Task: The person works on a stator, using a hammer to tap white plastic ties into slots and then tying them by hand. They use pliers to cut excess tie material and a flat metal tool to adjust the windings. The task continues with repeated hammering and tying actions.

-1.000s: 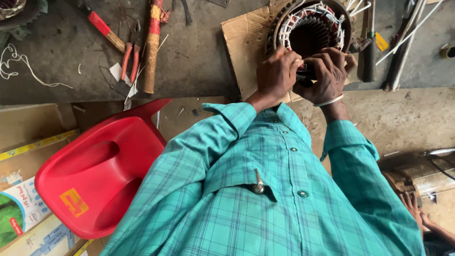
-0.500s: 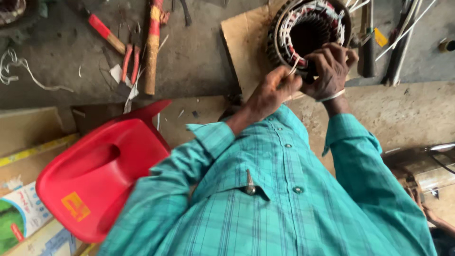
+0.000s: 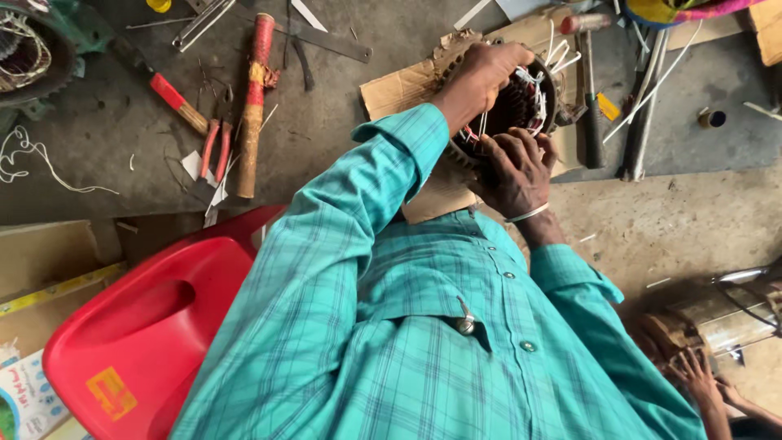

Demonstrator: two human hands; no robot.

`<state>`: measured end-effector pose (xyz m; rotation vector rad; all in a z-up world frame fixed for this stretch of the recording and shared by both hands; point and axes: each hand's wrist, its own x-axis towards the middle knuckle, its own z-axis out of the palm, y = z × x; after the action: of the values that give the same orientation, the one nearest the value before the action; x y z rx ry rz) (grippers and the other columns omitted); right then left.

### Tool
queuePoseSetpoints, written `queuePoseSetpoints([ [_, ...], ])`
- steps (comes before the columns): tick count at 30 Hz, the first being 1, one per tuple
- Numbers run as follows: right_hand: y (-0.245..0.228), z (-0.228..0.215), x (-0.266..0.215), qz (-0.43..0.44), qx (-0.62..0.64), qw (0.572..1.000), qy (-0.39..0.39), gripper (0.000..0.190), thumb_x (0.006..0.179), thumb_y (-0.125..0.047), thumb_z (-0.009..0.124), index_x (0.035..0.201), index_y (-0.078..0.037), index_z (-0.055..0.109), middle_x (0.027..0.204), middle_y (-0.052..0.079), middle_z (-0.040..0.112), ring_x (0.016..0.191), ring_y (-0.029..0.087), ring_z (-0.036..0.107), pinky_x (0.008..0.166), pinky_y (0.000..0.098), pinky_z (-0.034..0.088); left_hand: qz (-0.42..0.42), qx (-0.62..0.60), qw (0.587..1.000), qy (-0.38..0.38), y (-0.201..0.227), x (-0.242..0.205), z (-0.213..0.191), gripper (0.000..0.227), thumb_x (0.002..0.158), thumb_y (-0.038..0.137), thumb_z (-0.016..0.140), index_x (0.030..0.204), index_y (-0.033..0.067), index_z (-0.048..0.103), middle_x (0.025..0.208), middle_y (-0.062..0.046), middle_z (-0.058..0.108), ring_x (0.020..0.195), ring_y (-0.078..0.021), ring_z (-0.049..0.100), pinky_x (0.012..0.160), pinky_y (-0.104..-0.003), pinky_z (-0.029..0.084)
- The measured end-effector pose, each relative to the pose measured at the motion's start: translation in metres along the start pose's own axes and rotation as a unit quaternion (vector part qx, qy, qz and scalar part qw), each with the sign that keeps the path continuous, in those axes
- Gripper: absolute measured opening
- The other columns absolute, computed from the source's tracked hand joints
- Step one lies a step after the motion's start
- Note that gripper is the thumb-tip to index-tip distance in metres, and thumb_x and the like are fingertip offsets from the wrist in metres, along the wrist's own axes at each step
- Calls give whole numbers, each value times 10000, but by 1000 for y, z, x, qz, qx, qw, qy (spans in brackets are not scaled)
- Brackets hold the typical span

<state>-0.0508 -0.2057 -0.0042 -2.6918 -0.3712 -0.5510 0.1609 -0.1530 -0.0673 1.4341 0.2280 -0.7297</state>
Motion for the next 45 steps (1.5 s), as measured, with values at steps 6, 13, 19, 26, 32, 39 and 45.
queuePoseSetpoints([
  [6,8,24,-7,72,21,996,-43,577,735,-268,832,1282,-171,676,1293,40,656,1358,312,490,1163,510,332,283,554,780,-59,30,-29,-20,269,820,279,768,814,27,673,660,-64,622,548,-180,609,475,-342,515],
  [13,15,27,-6,58,27,998,-6,479,773,-300,859,1193,-141,691,1224,39,692,1318,319,523,1130,531,241,376,520,759,114,-3,-131,-56,213,879,296,723,821,92,715,763,-125,687,652,-273,690,571,-442,528],
  [19,14,22,-3,57,37,998,-5,349,890,-229,780,1219,-149,698,1219,26,697,1304,290,535,1123,497,264,269,461,826,181,-57,-179,-40,146,863,260,705,816,127,745,839,-102,732,790,-348,701,664,-495,536],
  [26,15,18,-1,63,32,998,5,362,840,-205,781,1192,-175,706,1193,5,704,1278,263,548,1091,504,261,220,439,830,264,-73,-157,-19,112,774,238,715,719,140,716,730,-102,707,689,-354,695,598,-506,535],
  [32,15,19,-2,67,98,993,-20,559,707,-228,862,1223,-108,685,1232,83,664,1264,360,517,1083,476,408,52,-124,982,132,-38,-139,-55,176,904,177,756,820,37,689,624,-8,507,540,-207,397,501,-427,316],
  [39,14,19,0,59,63,996,3,528,743,-295,889,1204,-125,697,1194,57,681,1244,322,542,1066,508,325,377,374,814,235,-31,-187,-55,294,826,331,772,1001,109,692,867,-78,652,728,-287,682,602,-416,542],
  [45,17,21,-3,56,39,998,13,510,741,-293,870,1195,-133,699,1206,50,689,1260,305,551,1086,506,282,316,444,790,282,-69,-164,-43,132,964,290,714,1019,173,688,946,-35,660,821,-282,689,664,-423,536],
])
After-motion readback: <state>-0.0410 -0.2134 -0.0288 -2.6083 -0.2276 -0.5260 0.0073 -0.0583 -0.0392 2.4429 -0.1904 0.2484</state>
